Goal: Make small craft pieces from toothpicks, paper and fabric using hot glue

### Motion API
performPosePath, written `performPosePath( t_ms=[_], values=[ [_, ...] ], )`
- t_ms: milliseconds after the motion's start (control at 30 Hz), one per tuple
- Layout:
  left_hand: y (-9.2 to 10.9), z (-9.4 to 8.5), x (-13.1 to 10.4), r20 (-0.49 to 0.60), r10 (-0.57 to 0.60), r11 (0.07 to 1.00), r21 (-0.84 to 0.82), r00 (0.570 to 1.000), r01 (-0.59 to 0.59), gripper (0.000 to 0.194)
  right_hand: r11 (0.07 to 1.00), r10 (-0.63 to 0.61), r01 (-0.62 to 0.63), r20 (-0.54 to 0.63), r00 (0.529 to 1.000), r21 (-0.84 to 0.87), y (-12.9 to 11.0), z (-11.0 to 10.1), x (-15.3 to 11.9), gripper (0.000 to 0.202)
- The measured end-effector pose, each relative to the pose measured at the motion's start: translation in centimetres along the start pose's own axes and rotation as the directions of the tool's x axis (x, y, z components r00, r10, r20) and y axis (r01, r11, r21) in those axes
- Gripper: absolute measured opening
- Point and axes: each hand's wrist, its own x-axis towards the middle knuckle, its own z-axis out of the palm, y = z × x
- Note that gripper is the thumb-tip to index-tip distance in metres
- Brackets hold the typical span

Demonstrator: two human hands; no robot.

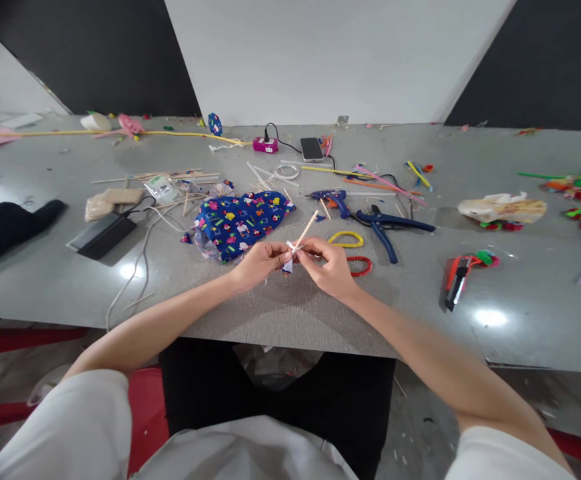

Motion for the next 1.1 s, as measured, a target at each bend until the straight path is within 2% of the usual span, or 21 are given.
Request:
performPosePath(
  t_ms=[167,333,433,533,633,700,767,900,1100],
  values=[
    [-0.04,-0.11,0.06,0.047,-0.090,0.988,-0.122,0.995,0.096,0.051,1.000,0.017,-0.018,0.017,1.000,0.022,0.08,-0.05,0.11,0.019],
    [-0.32,-0.05,0.03,-0.006,-0.097,0.989,-0.116,0.995,0.096,0.050,0.999,0.047,-0.047,0.041,0.998,0.019,0.18,-0.14,0.27,0.020],
    [-0.64,0.14,-0.12,-0.086,-0.015,0.999,0.050,0.996,0.019,0.045,1.000,0.022,-0.022,0.027,0.999,-0.003,0.40,-0.11,0.25,0.018],
    [-0.79,0.46,-0.45,-0.157,0.124,0.955,0.287,0.980,-0.075,0.037,1.000,-0.007,0.007,-0.006,1.000,-0.022,0.54,0.00,0.20,0.018],
    [-0.80,0.69,-0.79,-0.174,0.216,0.884,0.453,0.961,-0.116,0.032,1.000,-0.007,0.006,-0.017,1.000,-0.030,0.44,0.14,0.20,0.020],
    [-0.83,0.65,-0.85,-0.166,0.238,0.861,0.492,0.957,-0.129,0.034,1.000,-0.006,0.006,-0.014,1.000,-0.031,0.30,0.20,0.20,0.022],
    [-0.88,0.49,-0.71,-0.141,0.231,0.873,0.466,0.963,-0.141,0.039,1.000,-0.007,0.007,-0.012,1.000,-0.028,0.17,0.23,0.19,0.023],
    [-0.91,0.20,-0.19,-0.066,0.164,0.940,0.312,0.984,-0.135,0.051,1.000,0.015,-0.015,0.001,1.000,-0.008,0.11,0.19,0.16,0.025],
    [-0.85,0.49,-0.10,-0.036,0.052,0.997,0.057,0.998,-0.050,0.057,0.999,0.030,-0.030,0.014,0.999,-0.013,0.43,0.08,0.16,0.027]
  ],
)
